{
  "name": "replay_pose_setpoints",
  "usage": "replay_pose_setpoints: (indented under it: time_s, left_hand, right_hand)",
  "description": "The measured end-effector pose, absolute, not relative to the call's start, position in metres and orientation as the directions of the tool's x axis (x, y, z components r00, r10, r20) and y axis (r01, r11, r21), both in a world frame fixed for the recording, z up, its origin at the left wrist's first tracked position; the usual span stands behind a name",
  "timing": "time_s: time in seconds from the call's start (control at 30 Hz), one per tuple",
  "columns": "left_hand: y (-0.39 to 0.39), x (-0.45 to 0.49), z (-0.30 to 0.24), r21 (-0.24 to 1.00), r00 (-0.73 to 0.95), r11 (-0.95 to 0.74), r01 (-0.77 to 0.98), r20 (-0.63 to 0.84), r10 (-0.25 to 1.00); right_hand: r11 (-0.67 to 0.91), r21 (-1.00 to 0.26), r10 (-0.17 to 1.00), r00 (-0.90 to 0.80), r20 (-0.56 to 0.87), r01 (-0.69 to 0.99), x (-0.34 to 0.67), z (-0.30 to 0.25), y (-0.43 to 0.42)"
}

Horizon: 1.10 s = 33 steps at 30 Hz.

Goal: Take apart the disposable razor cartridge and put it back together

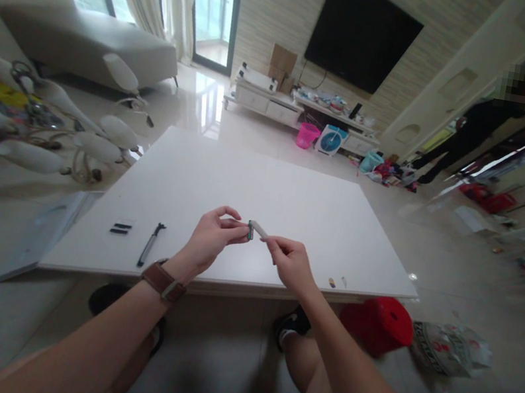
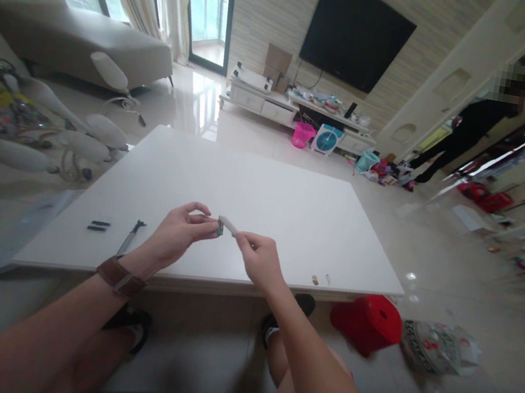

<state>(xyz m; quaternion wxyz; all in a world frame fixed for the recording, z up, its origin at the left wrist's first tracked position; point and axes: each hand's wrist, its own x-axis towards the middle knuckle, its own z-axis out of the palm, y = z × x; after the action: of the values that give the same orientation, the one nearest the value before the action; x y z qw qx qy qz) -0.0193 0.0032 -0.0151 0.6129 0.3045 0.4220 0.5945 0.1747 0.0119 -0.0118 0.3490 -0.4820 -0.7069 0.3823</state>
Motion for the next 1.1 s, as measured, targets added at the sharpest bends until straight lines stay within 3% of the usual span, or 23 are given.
replay_pose_setpoints:
  time_s: [0.07, 0.23, 0.4, 0.53, 0.7, 1.1]
  left_hand:
    - [0.003, -0.02, -0.015, 0.872, -0.073, 0.101, -0.48, -0.154, 0.985]
    - [0.003, -0.02, -0.016, 0.868, -0.075, 0.1, -0.486, -0.156, 0.985]
    - [0.004, -0.02, -0.018, 0.861, -0.089, 0.091, -0.501, -0.157, 0.984]
    - [0.004, -0.02, -0.019, 0.858, -0.089, 0.094, -0.505, -0.161, 0.983]
    - [0.004, -0.021, -0.018, 0.851, -0.094, 0.088, -0.518, -0.158, 0.983]
    - [0.005, -0.022, -0.021, 0.854, -0.083, 0.098, -0.511, -0.163, 0.983]
  right_hand:
    - [0.258, -0.874, 0.934, -0.338, 0.116, 0.412, 0.174, -0.011, 0.011]
    - [0.264, -0.864, 0.953, -0.252, 0.167, 0.429, 0.175, -0.01, 0.01]
    - [0.283, -0.867, 0.929, -0.343, 0.142, 0.409, 0.173, -0.011, 0.008]
    - [0.27, -0.871, 0.953, -0.242, 0.181, 0.411, 0.177, -0.009, 0.01]
    - [0.29, -0.857, 0.929, -0.342, 0.143, 0.427, 0.172, -0.015, 0.007]
    - [0.271, -0.864, 0.937, -0.32, 0.137, 0.424, 0.165, -0.024, 0.006]
